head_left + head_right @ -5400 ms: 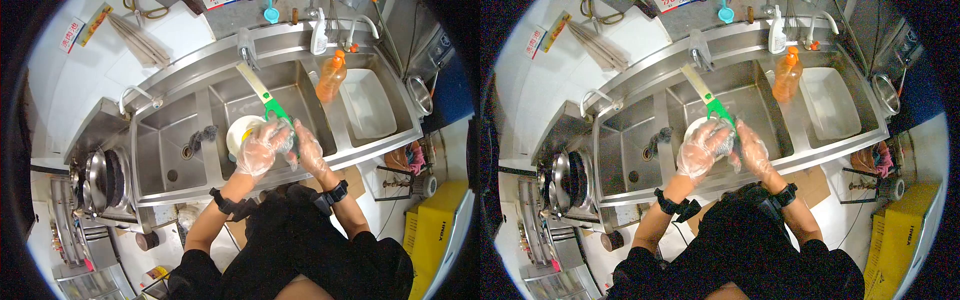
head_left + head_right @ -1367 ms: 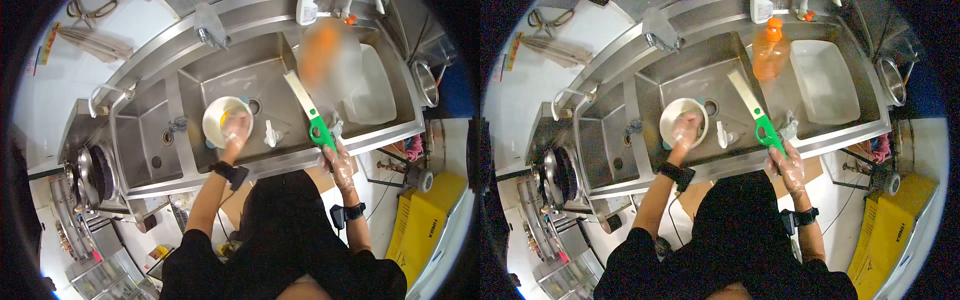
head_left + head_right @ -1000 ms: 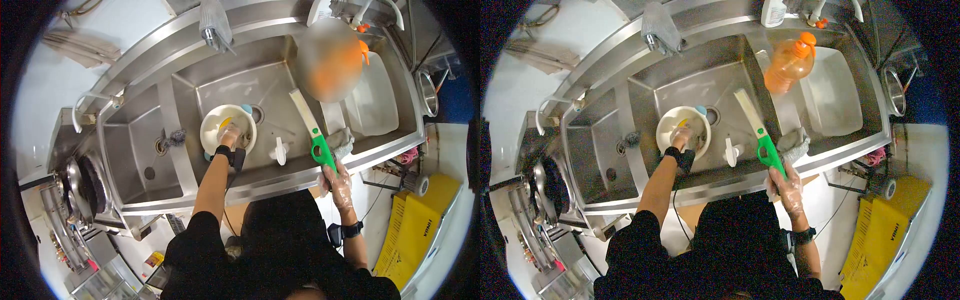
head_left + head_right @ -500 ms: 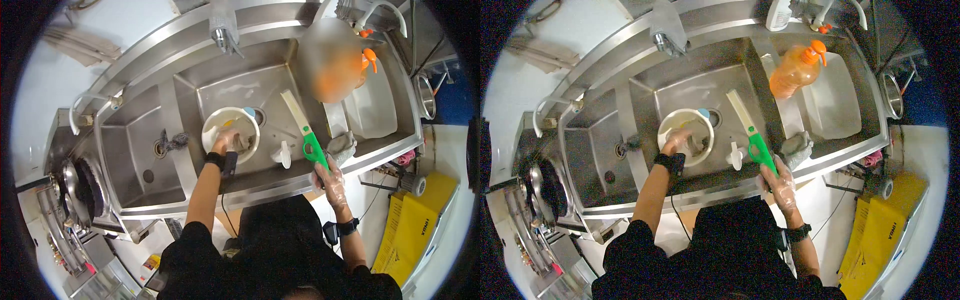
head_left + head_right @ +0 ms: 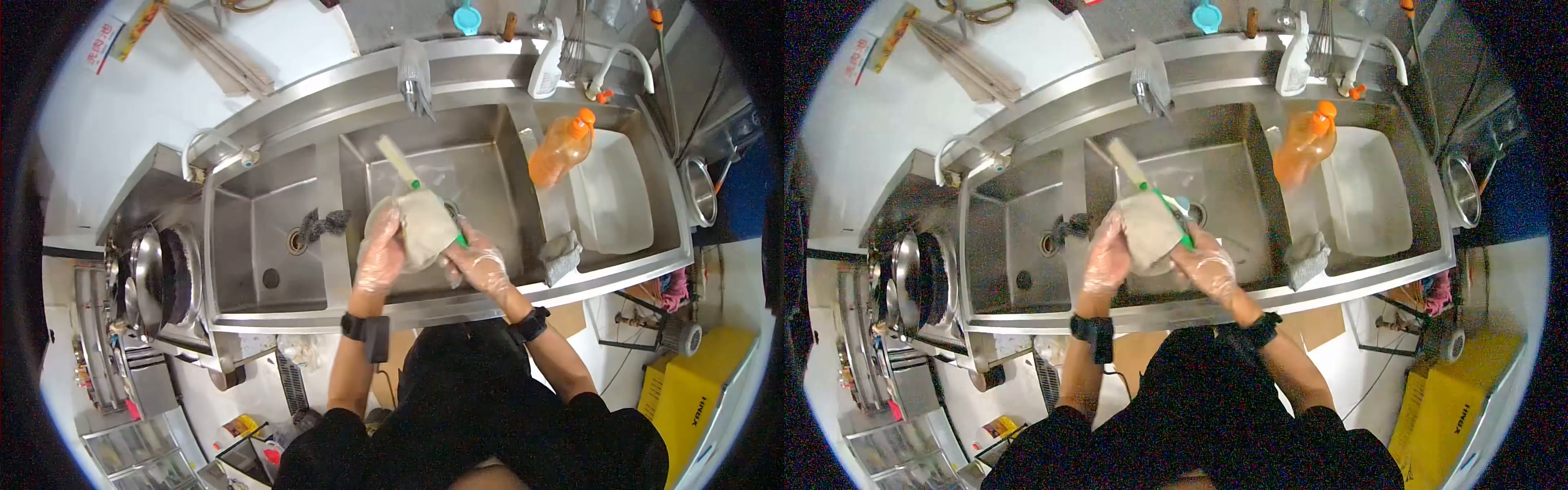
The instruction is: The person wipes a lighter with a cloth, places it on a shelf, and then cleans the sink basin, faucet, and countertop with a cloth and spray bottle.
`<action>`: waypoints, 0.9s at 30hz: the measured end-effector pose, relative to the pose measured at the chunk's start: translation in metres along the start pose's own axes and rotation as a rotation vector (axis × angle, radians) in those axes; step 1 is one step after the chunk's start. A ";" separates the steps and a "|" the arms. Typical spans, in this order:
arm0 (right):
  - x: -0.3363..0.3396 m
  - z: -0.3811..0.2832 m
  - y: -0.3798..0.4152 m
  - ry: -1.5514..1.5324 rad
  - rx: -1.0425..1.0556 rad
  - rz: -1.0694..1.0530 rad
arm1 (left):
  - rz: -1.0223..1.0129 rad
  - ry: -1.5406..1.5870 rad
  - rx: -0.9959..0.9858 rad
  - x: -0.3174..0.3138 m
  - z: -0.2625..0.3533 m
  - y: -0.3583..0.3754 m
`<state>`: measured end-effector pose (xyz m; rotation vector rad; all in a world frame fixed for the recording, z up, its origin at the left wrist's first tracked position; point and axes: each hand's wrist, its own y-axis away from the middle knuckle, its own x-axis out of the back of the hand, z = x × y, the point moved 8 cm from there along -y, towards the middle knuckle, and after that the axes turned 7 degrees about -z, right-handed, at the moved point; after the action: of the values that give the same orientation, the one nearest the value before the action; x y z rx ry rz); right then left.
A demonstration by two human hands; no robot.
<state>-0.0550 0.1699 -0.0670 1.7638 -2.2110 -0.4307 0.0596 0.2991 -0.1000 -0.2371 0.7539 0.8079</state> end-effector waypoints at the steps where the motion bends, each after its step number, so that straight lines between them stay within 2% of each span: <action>1: -0.004 0.008 -0.006 0.057 0.076 0.022 | -0.008 0.035 -0.067 -0.008 -0.005 -0.005; 3: -0.017 0.002 -0.005 -0.105 0.115 -0.029 | 0.179 0.160 -0.116 -0.021 -0.008 -0.004; 6: -0.020 -0.012 0.002 -0.089 0.124 -0.060 | 0.244 0.035 -0.288 -0.014 -0.007 -0.011; 7: -0.019 -0.011 0.000 0.009 0.092 -0.054 | 0.287 0.025 -0.303 -0.011 -0.007 -0.010; 8: -0.020 -0.010 -0.002 0.009 0.097 -0.048 | 0.279 0.026 -0.303 -0.014 -0.003 -0.011; 10: -0.024 -0.007 -0.008 -0.017 0.115 -0.075 | 0.184 0.122 -0.116 -0.019 -0.005 -0.016; 11: -0.023 -0.012 -0.007 -0.016 0.121 -0.076 | 0.196 0.067 0.032 -0.016 -0.010 -0.017; 13: -0.027 -0.021 -0.003 -0.073 0.094 -0.141 | 0.180 0.014 0.036 -0.021 -0.014 -0.015; 14: -0.022 -0.040 0.007 0.045 0.188 -0.074 | 0.148 -0.019 0.043 -0.025 -0.010 -0.013; 17: -0.026 -0.037 0.006 0.043 0.140 -0.170 | 0.114 0.025 0.086 -0.024 -0.015 -0.013; 19: -0.028 -0.038 0.007 0.094 0.160 -0.186 | 0.223 -0.039 0.017 -0.041 0.003 -0.008; 20: -0.026 -0.038 0.009 0.137 0.172 -0.181 | 0.215 -0.084 0.001 -0.040 0.008 -0.012; 21: -0.025 -0.039 0.005 0.204 0.330 -0.134 | 0.220 -0.079 -0.011 -0.045 0.012 -0.012; 23: -0.023 -0.030 0.007 0.107 0.302 -0.194 | 0.245 -0.112 -0.122 -0.053 0.028 -0.011; 25: -0.026 -0.038 0.015 0.061 0.266 -0.242 | 0.226 -0.079 -0.143 -0.048 0.033 -0.019; 27: -0.026 -0.052 0.028 0.070 0.208 -0.289 | 0.323 -0.165 -0.141 -0.050 0.049 -0.018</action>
<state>-0.0541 0.1985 -0.0093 2.1847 -2.0207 -0.1981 0.0751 0.2810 -0.0316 -0.1740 0.5871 1.1744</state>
